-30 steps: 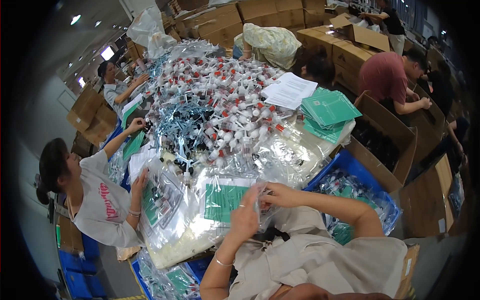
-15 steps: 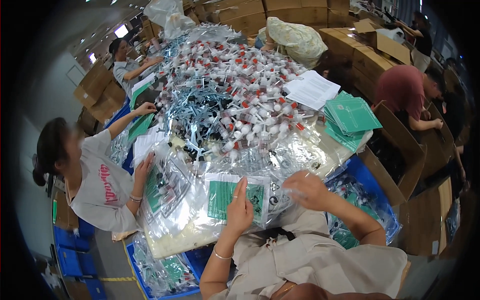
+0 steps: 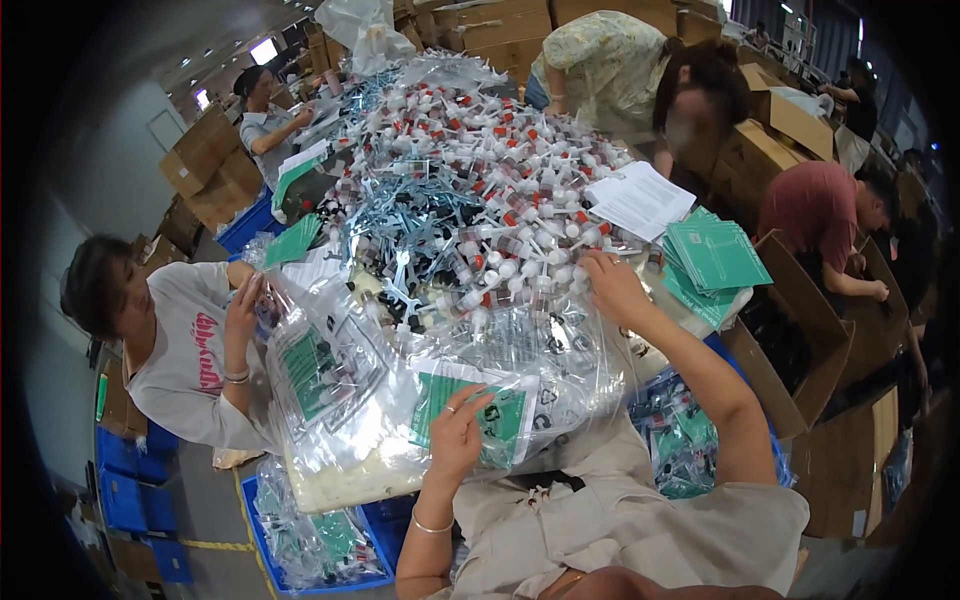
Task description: Packing small plastic components and instruction manuals into plastic bags at a warehouse packing station.
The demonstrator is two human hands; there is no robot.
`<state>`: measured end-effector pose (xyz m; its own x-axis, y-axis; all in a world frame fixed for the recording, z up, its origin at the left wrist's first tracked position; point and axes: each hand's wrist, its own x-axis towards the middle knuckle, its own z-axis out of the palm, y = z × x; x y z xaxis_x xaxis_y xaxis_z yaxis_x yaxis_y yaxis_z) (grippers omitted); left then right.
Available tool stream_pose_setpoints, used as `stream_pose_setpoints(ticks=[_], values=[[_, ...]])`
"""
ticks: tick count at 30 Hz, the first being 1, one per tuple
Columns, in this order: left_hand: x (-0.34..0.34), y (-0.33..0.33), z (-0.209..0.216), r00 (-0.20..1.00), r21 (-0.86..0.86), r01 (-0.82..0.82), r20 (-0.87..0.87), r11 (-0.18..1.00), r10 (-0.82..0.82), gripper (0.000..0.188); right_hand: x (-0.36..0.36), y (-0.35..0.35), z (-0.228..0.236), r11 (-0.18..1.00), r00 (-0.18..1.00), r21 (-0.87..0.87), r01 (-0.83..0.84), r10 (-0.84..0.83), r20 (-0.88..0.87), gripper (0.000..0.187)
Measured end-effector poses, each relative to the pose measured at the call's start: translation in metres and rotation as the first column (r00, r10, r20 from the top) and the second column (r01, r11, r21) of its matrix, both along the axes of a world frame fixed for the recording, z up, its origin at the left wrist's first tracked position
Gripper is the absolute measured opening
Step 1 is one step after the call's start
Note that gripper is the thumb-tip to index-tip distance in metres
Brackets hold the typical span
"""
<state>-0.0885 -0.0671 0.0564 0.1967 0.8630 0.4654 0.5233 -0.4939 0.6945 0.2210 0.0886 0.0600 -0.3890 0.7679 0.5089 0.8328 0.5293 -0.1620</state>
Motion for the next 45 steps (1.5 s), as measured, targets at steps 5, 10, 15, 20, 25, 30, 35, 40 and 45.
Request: stream_pose_setpoints(ticks=[5, 10, 15, 20, 25, 30, 35, 40, 45], values=[[-0.004, 0.008, 0.001, 0.999, 0.115, -0.027, -0.019, 0.993, 0.029, 0.048, 0.003, 0.032, -0.013, 0.988, 0.969, 0.114, -0.106, 0.077, 0.234, 0.046], [0.001, 0.015, 0.017, 0.997, 0.040, -0.076, -0.003, 0.996, 0.076, 0.047, 0.015, 0.042, -0.008, 0.959, 0.958, -0.006, -0.284, 0.284, 0.035, 0.045], [0.006, 0.022, 0.017, 0.994, 0.126, -0.088, -0.046, 0.988, 0.095, 0.051, -0.018, -0.015, 0.035, 0.926, 0.669, -0.171, -0.337, 0.107, -0.735, 0.049], [0.021, 0.021, 0.051, 0.995, 0.147, -0.038, -0.083, 0.988, 0.051, 0.054, -0.069, -0.081, 0.076, 0.068, 0.805, -0.813, -0.578, 0.210, -0.554, 0.058], [0.046, 0.004, 0.070, 0.986, 0.050, 0.141, -0.099, 0.989, -0.135, 0.054, -0.119, -0.053, -0.006, -0.011, 0.809, -0.809, -0.588, -0.042, -0.587, 0.041], [0.036, 0.002, 0.052, 0.995, 0.096, 0.061, -0.082, 0.993, -0.053, 0.055, -0.118, -0.085, 0.001, 0.633, 0.786, -0.473, -0.613, 0.428, -0.446, 0.029], [0.009, 0.009, -0.005, 0.991, 0.073, -0.075, -0.107, 0.994, 0.083, 0.056, -0.018, -0.116, 0.042, 0.826, 0.835, -0.448, -0.343, 0.049, -0.548, 0.031], [0.011, 0.015, -0.028, 0.974, 0.100, -0.162, -0.146, 0.982, 0.176, 0.057, 0.045, -0.110, -0.016, 0.927, 0.934, -0.252, 0.277, -0.321, -0.158, 0.041], [0.024, 0.020, -0.031, 0.969, 0.086, -0.213, -0.106, 0.973, 0.221, 0.053, 0.032, -0.071, -0.025, 0.951, 0.950, -0.062, 0.304, -0.308, -0.057, 0.043]])
